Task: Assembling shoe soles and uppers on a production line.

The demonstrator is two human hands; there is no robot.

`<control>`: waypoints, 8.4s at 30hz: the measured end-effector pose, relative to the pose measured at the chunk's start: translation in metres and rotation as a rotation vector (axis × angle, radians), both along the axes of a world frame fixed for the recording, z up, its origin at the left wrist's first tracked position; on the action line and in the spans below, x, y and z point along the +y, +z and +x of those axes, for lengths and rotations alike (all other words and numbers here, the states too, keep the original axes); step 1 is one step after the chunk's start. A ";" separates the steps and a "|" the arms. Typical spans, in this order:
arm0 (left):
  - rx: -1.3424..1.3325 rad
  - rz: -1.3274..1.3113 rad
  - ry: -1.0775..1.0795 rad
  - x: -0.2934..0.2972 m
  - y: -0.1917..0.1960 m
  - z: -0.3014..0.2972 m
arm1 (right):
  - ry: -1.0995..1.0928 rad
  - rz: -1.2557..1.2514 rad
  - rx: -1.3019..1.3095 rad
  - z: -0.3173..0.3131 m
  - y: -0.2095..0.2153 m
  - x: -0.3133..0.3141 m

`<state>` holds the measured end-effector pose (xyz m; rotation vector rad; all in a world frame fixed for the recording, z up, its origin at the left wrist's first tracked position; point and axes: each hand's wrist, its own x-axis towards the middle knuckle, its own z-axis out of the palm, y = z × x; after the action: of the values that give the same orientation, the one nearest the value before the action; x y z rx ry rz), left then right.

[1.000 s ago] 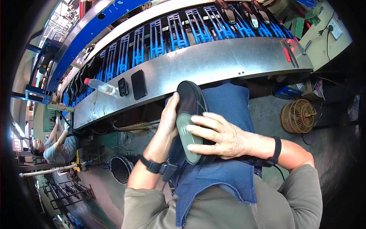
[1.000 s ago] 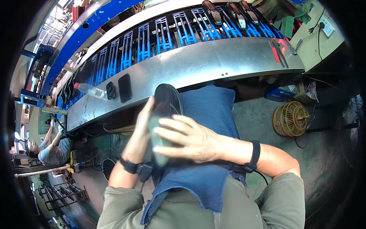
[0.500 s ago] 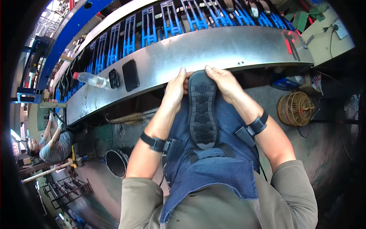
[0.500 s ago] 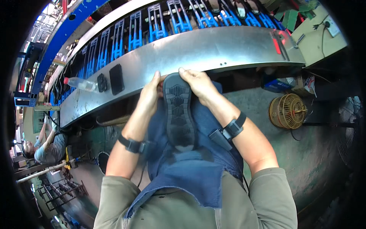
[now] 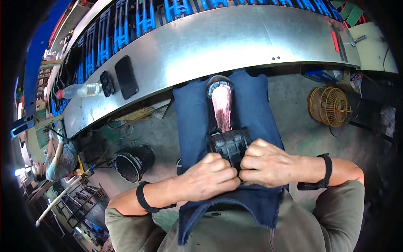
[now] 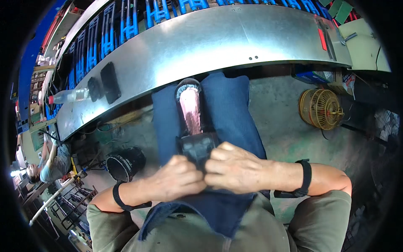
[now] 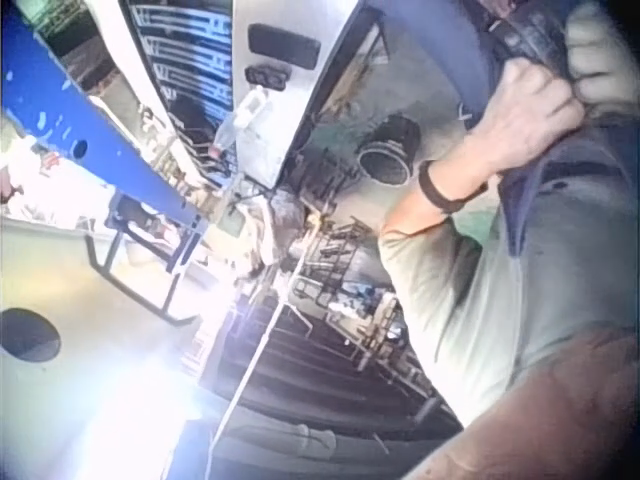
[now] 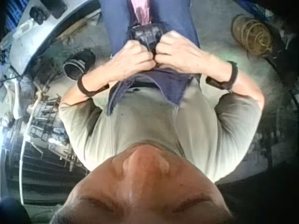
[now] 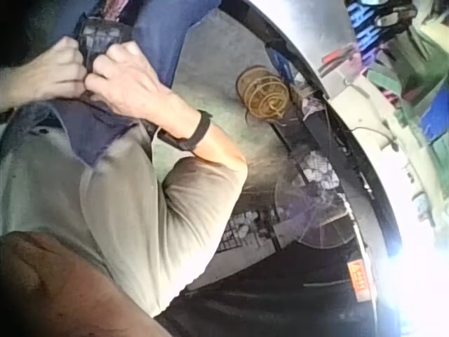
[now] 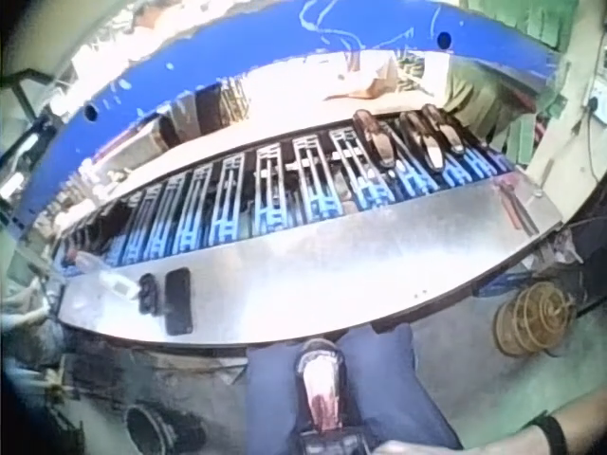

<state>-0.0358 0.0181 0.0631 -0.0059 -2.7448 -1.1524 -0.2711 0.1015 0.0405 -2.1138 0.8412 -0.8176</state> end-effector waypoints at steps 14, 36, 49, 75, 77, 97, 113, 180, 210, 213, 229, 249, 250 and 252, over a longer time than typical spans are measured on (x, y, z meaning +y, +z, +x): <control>0.051 0.626 0.601 -0.088 -0.014 -0.026 | -0.408 0.447 -0.295 -0.023 -0.002 -0.095; 0.196 0.495 0.482 -0.065 0.019 -0.016 | -0.057 0.778 -0.681 -0.012 -0.003 -0.070; 0.394 0.704 0.716 0.005 0.005 -0.004 | -0.276 0.308 -0.682 0.057 0.030 -0.038; 0.355 0.355 0.941 -0.003 -0.038 -0.003 | -0.241 0.382 -0.815 0.054 -0.017 -0.070; 0.383 0.392 0.978 0.001 -0.048 -0.011 | -0.314 0.261 -0.629 0.050 -0.027 -0.070; 0.492 1.858 0.924 0.025 -0.036 -0.012 | -0.949 0.048 -0.468 -0.037 -0.038 0.021; -0.115 0.074 0.695 -0.018 -0.075 -0.074 | -1.370 0.122 -0.378 -0.043 -0.113 -0.027; -0.041 -0.419 0.254 0.057 0.008 0.007 | -1.068 -0.158 0.588 -0.125 -0.009 -0.154; 0.540 1.396 0.627 -0.044 -0.007 0.088 | -0.304 1.219 -1.214 0.004 -0.058 0.078; 0.636 1.350 0.662 -0.026 -0.005 0.088 | -0.364 1.264 -1.204 -0.004 -0.067 0.077; 0.378 0.862 0.645 0.025 0.075 0.030 | -0.074 0.811 -0.851 0.060 0.014 0.048; 0.413 0.757 0.594 0.034 0.085 0.029 | -0.105 0.822 -0.781 0.054 0.019 0.048; 0.408 0.752 0.586 0.033 0.087 0.029 | -0.105 0.820 -0.782 0.055 0.019 0.048; 0.360 0.749 0.622 0.035 0.089 0.028 | -0.107 0.819 -0.784 0.055 0.017 0.048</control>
<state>-0.0082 0.0529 0.1523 0.6092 -1.6784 -1.6596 -0.2161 0.1499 0.0576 -0.9227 0.6778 -1.0205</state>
